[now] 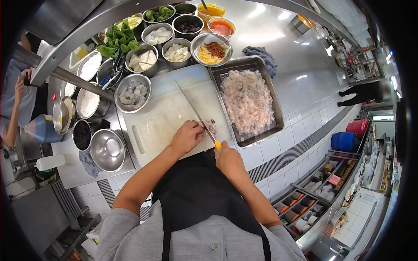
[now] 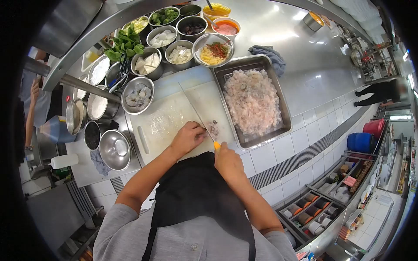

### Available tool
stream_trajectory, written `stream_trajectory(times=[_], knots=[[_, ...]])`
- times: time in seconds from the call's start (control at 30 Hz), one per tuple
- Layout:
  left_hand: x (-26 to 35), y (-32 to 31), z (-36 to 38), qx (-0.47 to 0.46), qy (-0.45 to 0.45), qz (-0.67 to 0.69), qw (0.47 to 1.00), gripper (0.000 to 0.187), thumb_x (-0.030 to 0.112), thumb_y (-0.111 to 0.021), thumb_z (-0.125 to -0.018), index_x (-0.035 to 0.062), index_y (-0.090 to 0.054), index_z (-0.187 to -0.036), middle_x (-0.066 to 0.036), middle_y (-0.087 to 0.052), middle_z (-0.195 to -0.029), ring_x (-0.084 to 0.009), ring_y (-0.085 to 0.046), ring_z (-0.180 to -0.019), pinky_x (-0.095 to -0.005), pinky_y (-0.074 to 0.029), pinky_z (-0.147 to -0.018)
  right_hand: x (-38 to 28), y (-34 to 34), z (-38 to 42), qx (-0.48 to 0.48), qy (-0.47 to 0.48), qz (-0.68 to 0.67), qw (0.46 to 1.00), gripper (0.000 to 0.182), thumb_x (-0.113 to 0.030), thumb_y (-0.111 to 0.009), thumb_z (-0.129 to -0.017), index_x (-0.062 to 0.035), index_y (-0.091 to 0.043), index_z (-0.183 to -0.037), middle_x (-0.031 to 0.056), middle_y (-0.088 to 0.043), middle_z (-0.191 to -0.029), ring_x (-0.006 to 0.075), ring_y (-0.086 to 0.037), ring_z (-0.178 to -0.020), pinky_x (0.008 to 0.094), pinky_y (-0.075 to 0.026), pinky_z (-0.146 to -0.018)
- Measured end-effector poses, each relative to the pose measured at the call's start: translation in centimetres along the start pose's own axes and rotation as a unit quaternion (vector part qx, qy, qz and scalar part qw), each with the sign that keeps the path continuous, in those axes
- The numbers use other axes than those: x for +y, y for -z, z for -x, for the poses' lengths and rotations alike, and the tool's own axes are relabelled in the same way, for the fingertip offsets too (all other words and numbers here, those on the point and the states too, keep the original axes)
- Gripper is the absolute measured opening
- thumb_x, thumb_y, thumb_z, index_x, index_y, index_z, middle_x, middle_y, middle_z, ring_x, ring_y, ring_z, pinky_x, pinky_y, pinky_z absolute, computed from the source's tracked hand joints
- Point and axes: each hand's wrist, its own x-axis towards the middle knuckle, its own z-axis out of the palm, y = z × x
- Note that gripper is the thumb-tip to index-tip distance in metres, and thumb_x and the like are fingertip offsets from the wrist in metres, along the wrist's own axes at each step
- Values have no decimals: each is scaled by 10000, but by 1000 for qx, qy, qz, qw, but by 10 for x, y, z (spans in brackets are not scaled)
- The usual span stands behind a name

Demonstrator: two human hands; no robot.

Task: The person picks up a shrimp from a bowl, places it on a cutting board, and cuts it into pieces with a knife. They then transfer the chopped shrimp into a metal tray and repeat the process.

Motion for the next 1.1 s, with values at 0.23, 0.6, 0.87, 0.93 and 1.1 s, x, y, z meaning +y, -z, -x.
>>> stream_trajectory(times=[0.23,0.6,0.87,0.93,1.1], knots=[[-4,-4,-1,-10,6,8,1000,147,82,-712,-786,67,-723,-932,-127,-660,-956,-327,-620,-943,-407,-541,-858,-3,-19,-42,30,32,-18,999,363,-301,-618,-998,4,-544,-1181,322,-712,-944,501,-708,-914,567,-569,-823],[-5,-5,1,15,-15,-2,1000,138,74,-715,-792,71,-718,-930,-117,-662,-922,-319,-628,-936,-402,-544,-864,-3,-22,-47,46,63,-32,996,364,-287,-644,-978,24,-562,-1148,325,-707,-903,515,-701,-872,578,-564,-797],[1,-3,7,19,6,5,1000,134,72,-721,-798,67,-718,-932,-115,-665,-917,-319,-631,-926,-405,-548,-825,-4,-17,-21,-18,-15,-19,1000,379,-246,-669,-956,14,-550,-1204,313,-717,-993,483,-708,-966,549,-567,-866],[-3,-3,6,25,2,-2,1000,135,77,-725,-801,65,-717,-935,-116,-666,-912,-319,-631,-925,-407,-547,-817,-3,-33,-42,17,15,-33,999,371,-253,-664,-962,17,-555,-1190,315,-715,-965,490,-706,-939,556,-566,-846],[0,-6,10,39,14,2,999,151,86,-736,-821,63,-719,-969,-115,-674,-907,-318,-629,-930,-407,-542,-836,1,-40,-45,78,66,-65,993,344,-269,-660,-971,18,-570,-1137,322,-708,-880,502,-706,-851,578,-565,-783]])
